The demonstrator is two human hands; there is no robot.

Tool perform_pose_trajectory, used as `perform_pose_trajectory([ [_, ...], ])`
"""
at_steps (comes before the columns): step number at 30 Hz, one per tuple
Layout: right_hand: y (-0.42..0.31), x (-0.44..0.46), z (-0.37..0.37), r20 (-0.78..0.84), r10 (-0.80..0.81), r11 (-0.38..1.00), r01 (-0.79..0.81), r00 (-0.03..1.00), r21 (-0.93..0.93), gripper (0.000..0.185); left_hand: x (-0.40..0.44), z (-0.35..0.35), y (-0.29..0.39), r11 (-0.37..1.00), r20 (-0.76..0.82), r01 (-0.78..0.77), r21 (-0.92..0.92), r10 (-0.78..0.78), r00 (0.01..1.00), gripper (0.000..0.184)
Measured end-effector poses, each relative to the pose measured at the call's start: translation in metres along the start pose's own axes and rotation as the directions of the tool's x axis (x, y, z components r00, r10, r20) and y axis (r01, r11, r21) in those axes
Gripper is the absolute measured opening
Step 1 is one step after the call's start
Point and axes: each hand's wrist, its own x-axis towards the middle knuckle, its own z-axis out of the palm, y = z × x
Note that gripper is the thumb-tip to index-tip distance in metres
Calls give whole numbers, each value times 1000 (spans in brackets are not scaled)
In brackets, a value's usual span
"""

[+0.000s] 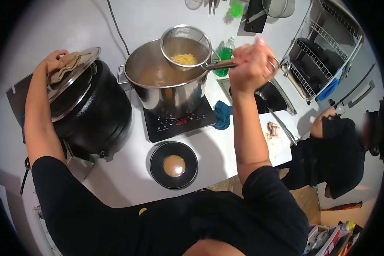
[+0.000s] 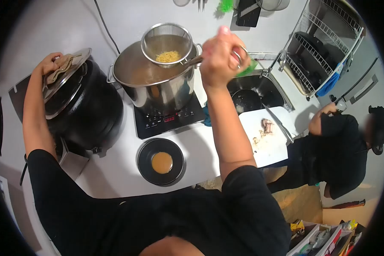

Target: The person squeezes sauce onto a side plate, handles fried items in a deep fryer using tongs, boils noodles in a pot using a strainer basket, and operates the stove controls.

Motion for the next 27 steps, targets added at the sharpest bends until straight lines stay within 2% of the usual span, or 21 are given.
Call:
perform_pose_trajectory([
  [1,-4,1,-3,7,3,988,-4,1000,156,43,0,-1,-2,999,-14,-47,-11,47,999,36],
  [2,0,-1,-9,55,82,969,-93,995,230,38,-1,-5,-3,999,-12,-45,-11,45,999,36],
  [3,8,-4,-10,49,93,969,-102,994,224,38,-6,-11,6,999,-15,-36,-3,36,999,38],
  [4,21,-4,-6,-1,109,994,-109,994,-14,33,-9,-16,12,1000,-17,-29,6,29,999,39],
  [7,35,9,-9,26,168,962,-158,985,-224,22,-13,-34,24,991,-47,-133,32,135,990,42],
  [8,34,18,-11,1,-20,991,20,1000,-134,28,-16,-43,30,991,-53,-131,27,132,990,42],
  [10,1,33,-8,-176,50,991,-27,983,132,38,-22,-61,54,976,-33,-148,161,155,987,53],
  [11,0,49,-24,-92,3,983,14,996,185,38,-24,-67,66,975,-94,-121,189,141,986,60],
  [12,-9,64,-37,-111,15,988,3,994,156,36,-24,-69,75,972,-151,-95,214,129,980,67],
  [13,-22,79,-49,-115,-3,991,19,993,134,34,-15,-81,69,953,-121,-243,179,266,956,71],
  [14,-34,92,-61,-134,-135,990,139,982,25,32,-1,-88,60,913,-104,-383,136,398,911,76],
  [15,-49,101,-70,-74,-261,964,256,963,-65,31,7,-81,67,915,-99,-385,125,397,912,76],
  [16,-62,111,-80,-102,-233,972,229,967,-49,31,10,-70,83,878,-264,-467,104,477,838,68],
  [17,-73,114,-87,-194,-244,967,222,950,-125,30,11,-66,102,858,-349,-504,96,503,791,65],
  [18,-78,118,-102,-143,-229,972,218,963,-89,29,9,-60,127,836,-430,-540,96,524,735,62],
  [20,-60,115,-132,-78,-209,974,201,975,-101,27,-24,-42,241,897,-77,-403,181,421,904,57],
  [22,44,96,-168,-170,-141,929,71,975,-364,23,-30,4,288,862,-225,-350,367,447,866,56],
  [23,108,81,-190,-231,-76,871,-48,970,-489,22,-9,-7,292,905,42,-345,248,346,937,74],
  [24,154,59,-211,-252,-8,823,-136,968,-551,22,-5,8,309,923,57,-279,264,273,960,67],
  [25,150,45,-216,-194,46,899,-125,980,-421,17,1,25,325,936,52,-210,282,203,978,60],
  [27,141,44,-221,-163,25,806,-116,986,-580,29,66,51,284,801,41,-575,169,577,816,59],
])
